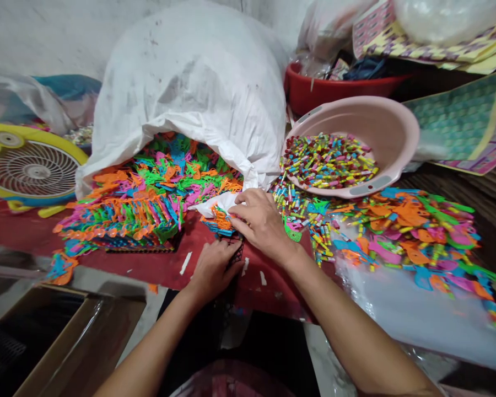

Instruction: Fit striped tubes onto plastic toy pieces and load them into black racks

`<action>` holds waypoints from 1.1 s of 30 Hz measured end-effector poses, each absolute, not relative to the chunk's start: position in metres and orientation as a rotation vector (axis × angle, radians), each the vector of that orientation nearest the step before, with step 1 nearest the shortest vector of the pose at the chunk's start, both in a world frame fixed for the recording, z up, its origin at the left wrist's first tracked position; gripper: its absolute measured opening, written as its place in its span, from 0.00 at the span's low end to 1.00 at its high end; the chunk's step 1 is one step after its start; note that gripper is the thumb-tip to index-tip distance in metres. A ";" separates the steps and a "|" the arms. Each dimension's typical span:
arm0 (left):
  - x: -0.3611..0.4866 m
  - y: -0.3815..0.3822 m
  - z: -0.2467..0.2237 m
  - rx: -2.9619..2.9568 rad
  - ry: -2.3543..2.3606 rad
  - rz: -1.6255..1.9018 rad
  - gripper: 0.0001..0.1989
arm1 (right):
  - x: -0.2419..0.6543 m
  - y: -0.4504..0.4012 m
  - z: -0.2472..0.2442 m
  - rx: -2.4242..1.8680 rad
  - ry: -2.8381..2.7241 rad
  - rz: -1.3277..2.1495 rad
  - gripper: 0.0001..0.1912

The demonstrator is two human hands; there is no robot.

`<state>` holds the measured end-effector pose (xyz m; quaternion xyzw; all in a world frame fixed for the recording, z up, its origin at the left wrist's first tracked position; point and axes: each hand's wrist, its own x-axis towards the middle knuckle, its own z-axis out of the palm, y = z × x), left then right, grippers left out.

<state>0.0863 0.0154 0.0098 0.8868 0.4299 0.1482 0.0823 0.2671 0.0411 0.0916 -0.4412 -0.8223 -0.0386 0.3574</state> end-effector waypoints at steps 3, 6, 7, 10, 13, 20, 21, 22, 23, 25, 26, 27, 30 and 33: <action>0.085 0.015 0.007 2.644 1.270 0.492 0.21 | 0.269 0.041 0.091 -1.110 -2.113 -0.056 0.07; 0.085 0.016 0.006 2.634 1.262 0.520 0.22 | 0.274 0.040 0.093 -1.088 -2.113 -0.004 0.07; 0.085 0.016 0.006 2.633 1.258 0.524 0.22 | 0.275 0.040 0.095 -1.086 -2.116 0.012 0.07; 0.085 0.016 0.005 2.619 1.256 0.539 0.22 | 0.280 0.039 0.098 -1.081 -2.108 0.059 0.06; 0.086 0.016 0.005 2.583 1.264 0.567 0.21 | 0.282 0.040 0.100 -1.068 -2.094 0.113 0.06; 0.086 0.016 0.003 2.537 1.283 0.564 0.24 | 0.290 0.036 0.091 -1.044 -2.013 0.242 0.05; 0.086 0.016 0.003 2.541 1.284 0.560 0.26 | 0.291 0.036 0.089 -1.043 -1.998 0.257 0.05; 0.087 0.016 0.003 2.547 1.284 0.557 0.27 | 0.292 0.035 0.087 -1.042 -1.988 0.272 0.05; 0.087 0.017 0.003 2.554 1.286 0.555 0.27 | 0.292 0.035 0.086 -1.042 -1.980 0.285 0.05; 0.087 0.016 0.004 2.567 1.294 0.554 0.28 | 0.293 0.034 0.084 -1.052 -1.963 0.295 0.05; 0.087 0.016 0.004 2.572 1.298 0.553 0.29 | 0.293 0.033 0.084 -1.059 -1.958 0.294 0.05; 0.087 0.016 0.004 2.576 1.303 0.551 0.29 | 0.292 0.033 0.084 -1.068 -1.952 0.295 0.05; 0.088 0.017 0.003 2.587 1.311 0.550 0.30 | 0.289 0.030 0.083 -1.075 -1.904 0.343 0.07; 0.088 0.017 0.002 2.597 1.310 0.561 0.32 | 0.284 0.025 0.077 -1.117 -1.724 0.477 0.16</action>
